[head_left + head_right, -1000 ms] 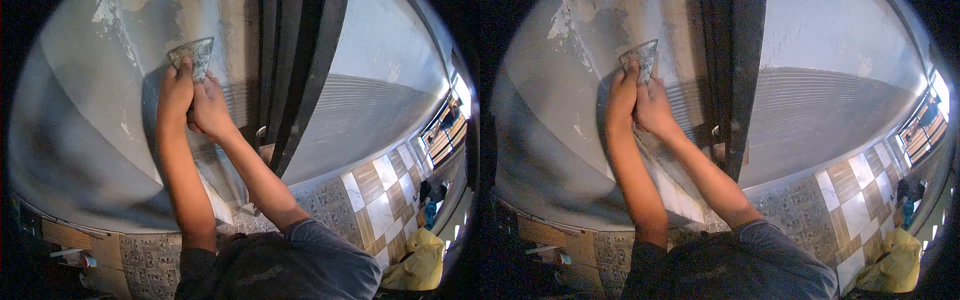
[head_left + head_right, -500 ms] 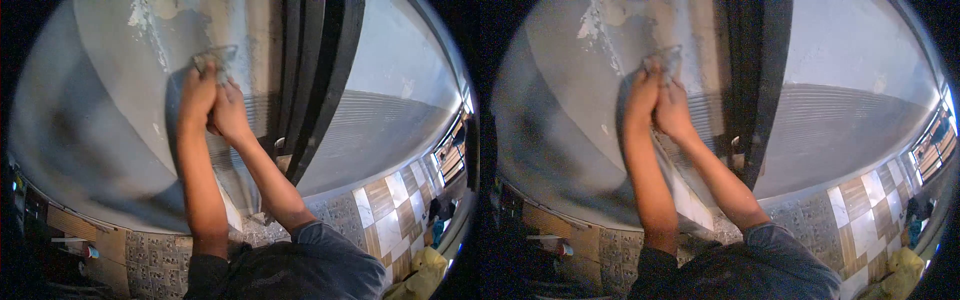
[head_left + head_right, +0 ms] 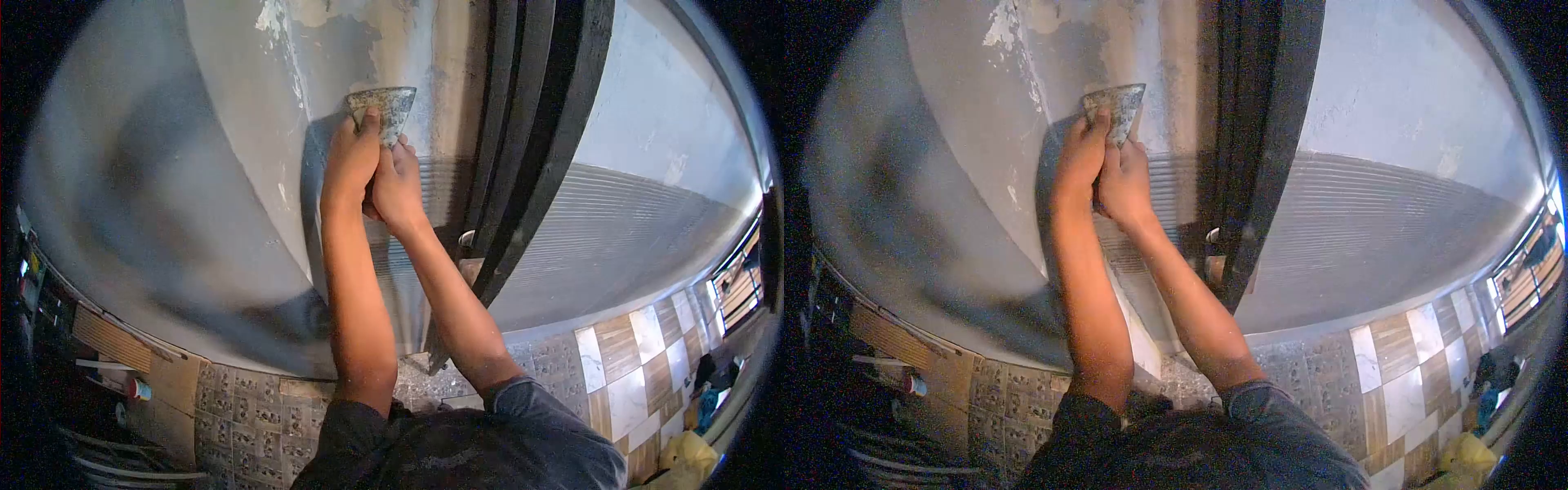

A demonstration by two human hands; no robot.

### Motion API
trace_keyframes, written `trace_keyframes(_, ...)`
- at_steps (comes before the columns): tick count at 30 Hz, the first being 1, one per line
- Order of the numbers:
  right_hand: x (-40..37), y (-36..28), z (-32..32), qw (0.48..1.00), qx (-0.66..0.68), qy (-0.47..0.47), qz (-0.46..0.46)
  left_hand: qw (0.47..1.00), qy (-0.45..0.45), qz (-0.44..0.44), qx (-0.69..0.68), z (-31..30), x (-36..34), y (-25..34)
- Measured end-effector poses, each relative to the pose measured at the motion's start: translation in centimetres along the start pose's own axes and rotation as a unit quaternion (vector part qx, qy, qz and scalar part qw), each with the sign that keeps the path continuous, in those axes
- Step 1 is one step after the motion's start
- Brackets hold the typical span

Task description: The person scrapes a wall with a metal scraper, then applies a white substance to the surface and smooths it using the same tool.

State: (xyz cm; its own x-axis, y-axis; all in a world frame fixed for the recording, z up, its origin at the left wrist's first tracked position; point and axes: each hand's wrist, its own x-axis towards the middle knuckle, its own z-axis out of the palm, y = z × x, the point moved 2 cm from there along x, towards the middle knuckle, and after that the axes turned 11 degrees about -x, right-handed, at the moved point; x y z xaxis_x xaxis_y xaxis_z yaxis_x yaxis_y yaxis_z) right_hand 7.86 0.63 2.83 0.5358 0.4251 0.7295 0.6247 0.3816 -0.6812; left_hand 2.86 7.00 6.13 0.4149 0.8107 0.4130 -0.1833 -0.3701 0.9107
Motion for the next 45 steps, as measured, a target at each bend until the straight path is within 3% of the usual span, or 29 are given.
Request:
trace_keyframes(4, 0.0, -0.4, 0.1, 0.994, -0.018, 0.046, -0.098, 1.0, 0.001, -0.012, 0.019, 0.3, -2.3, 3.3)
trace_keyframes(5, -0.1, -1.2, -0.5, 0.994, 0.109, -0.018, 0.023, 1.0, -0.004, -0.002, -0.015, 0.4, -2.0, 3.4)
trace_keyframes(6, -0.7, -2.1, -1.0, 0.958, 0.231, -0.084, 0.148, 0.999, -0.01, 0.001, -0.049, 0.7, -2.4, 3.4)
trace_keyframes(7, -1.4, -1.6, -1.2, 0.956, 0.235, -0.079, 0.158, 0.999, -0.015, -0.007, -0.042, 1.0, -3.1, 3.1)
trace_keyframes(10, -0.8, -0.7, -0.9, 0.963, 0.23, -0.064, 0.128, 0.999, 0.028, 0.041, -0.001, 1.1, -3.4, 3.6)
trace_keyframes(12, -0.1, -1.0, -1.0, 0.975, 0.195, -0.072, 0.074, 0.994, 0.043, 0.067, -0.078, 1.1, -2.2, 3.2)
trace_keyframes(16, -0.5, -1.2, -0.6, 0.971, 0.194, -0.074, 0.114, 0.993, 0.024, 0.049, -0.101, 0.7, -2.4, 2.6)
trace_keyframes(19, -0.2, -0.5, -0.2, 0.987, 0.129, -0.062, 0.067, 0.994, 0.009, 0.056, -0.095, 0.4, -2.3, 2.9)
trace_keyframes(22, 0.2, -0.3, -0.5, 0.984, 0.147, -0.084, 0.047, 0.984, -0.025, 0.008, -0.179, 0.6, -2.5, 3.1)
trace_keyframes(24, -0.6, 0.0, -0.8, 0.992, 0.052, -0.087, 0.074, 0.996, 0.026, 0.066, -0.044, 0.5, -2.1, 1.4)
trace_keyframes(25, -0.7, -1.1, -1.1, 0.993, 0.021, -0.088, 0.08, 0.996, 0.03, 0.067, -0.045, 0.5, -2.1, 1.7)
trace_keyframes(26, -0.6, -2.0, -1.4, 0.976, 0.088, -0.114, 0.166, 0.995, 0.031, 0.052, -0.08, 0.5, -2.1, 2.0)
trace_keyframes(28, 1.0, -2.2, -0.7, 0.992, 0.075, -0.06, 0.075, 0.992, 0.028, 0.048, -0.114, 0.4, -1.5, 3.7)
trace_keyframes(31, 0.7, -2.0, -0.4, 0.994, 0.055, -0.064, 0.07, 0.989, -0.024, 0.025, -0.147, -0.2, -1.5, 5.4)
trace_keyframes(33, -0.6, -2.0, -0.7, 0.993, 0.059, -0.061, 0.078, 0.994, -0.009, 0.047, -0.098, 0.0, -2.6, 3.4)
trace_keyframes(34, -1.5, -2.6, -1.2, 0.975, 0.115, -0.086, 0.167, 0.996, 0.018, 0.061, -0.063, 0.2, -2.7, 2.0)
trace_keyframes(35, -1.4, -1.9, -0.8, 0.979, 0.124, -0.081, 0.139, 0.996, 0.044, 0.077, -0.03, 0.3, -2.5, 0.9)
trace_keyframes(37, -1.0, -0.9, -0.1, 0.984, 0.143, -0.071, 0.084, 0.996, -0.013, 0.056, -0.07, -0.2, -3.1, 3.4)
trace_keyframes(39, -1.4, -0.4, -0.1, 0.983, 0.137, -0.079, 0.097, 0.994, -0.014, -0.008, -0.104, 0.0, -3.5, 3.3)
trace_keyframes(41, -2.1, -0.4, -0.3, 0.978, 0.154, -0.074, 0.118, 0.996, 0.008, -0.008, -0.093, 0.3, -4.0, 2.3)
trace_keyframes(43, -2.1, -0.5, -0.4, 0.98, 0.158, -0.072, 0.091, 0.996, 0.01, 0.049, -0.08, 0.2, -4.2, 2.1)
trace_keyframes(45, -1.6, -0.9, -0.6, 0.983, 0.145, -0.084, 0.082, 0.993, -0.001, 0.03, -0.111, 0.2, -3.7, 2.5)
